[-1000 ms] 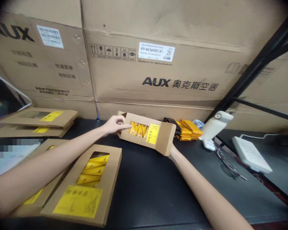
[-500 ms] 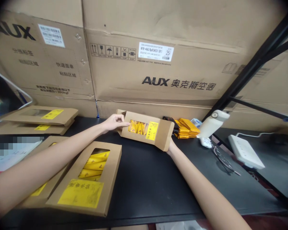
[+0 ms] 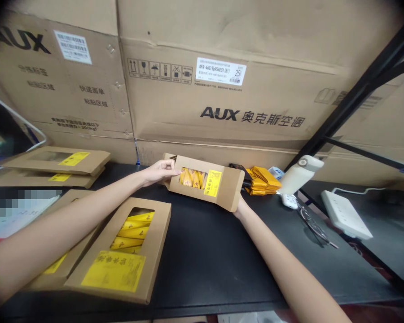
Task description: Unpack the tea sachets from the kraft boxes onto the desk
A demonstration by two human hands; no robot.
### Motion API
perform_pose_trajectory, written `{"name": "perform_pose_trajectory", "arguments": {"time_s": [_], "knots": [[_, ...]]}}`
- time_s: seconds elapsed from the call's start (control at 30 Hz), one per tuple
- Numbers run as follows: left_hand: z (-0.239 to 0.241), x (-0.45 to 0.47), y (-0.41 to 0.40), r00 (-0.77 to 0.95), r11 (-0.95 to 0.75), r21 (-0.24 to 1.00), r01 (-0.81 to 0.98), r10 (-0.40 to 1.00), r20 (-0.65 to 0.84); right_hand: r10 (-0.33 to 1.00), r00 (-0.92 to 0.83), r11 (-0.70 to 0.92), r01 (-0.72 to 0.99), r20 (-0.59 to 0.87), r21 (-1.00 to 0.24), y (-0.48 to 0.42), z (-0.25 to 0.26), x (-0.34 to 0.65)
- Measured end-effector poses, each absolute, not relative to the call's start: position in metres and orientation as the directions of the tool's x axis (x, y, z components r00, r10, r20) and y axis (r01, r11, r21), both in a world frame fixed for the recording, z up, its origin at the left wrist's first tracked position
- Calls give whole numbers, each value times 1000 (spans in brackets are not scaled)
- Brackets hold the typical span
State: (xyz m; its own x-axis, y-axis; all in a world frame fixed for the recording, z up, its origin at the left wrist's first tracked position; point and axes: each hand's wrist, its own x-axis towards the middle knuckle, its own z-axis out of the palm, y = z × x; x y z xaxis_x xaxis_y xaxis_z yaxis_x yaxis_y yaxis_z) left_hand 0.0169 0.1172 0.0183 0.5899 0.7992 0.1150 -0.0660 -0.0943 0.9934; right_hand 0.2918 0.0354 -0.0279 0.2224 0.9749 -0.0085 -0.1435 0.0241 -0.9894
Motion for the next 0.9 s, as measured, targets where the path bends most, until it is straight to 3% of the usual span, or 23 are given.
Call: {"name": "perform_pose_trajectory", "arguments": {"time_s": [0.3, 0.47, 0.7, 0.9], "knots": [[19, 18, 119, 520, -38, 998, -58, 852, 63, 983, 177, 74, -140, 48, -987, 36, -32, 293], [18, 21, 118, 399, -101, 995, 7, 913, 90, 969, 244, -5, -164, -46, -986, 37, -37, 292], [14, 21, 121, 323, -496, 858, 136, 840, 435, 950, 313, 31, -122, -9, -992, 32, -33, 282], [16, 24, 119, 312, -464, 880, 102, 855, 414, 959, 267, -34, -219, -94, -975, 32, -29, 281]]}}
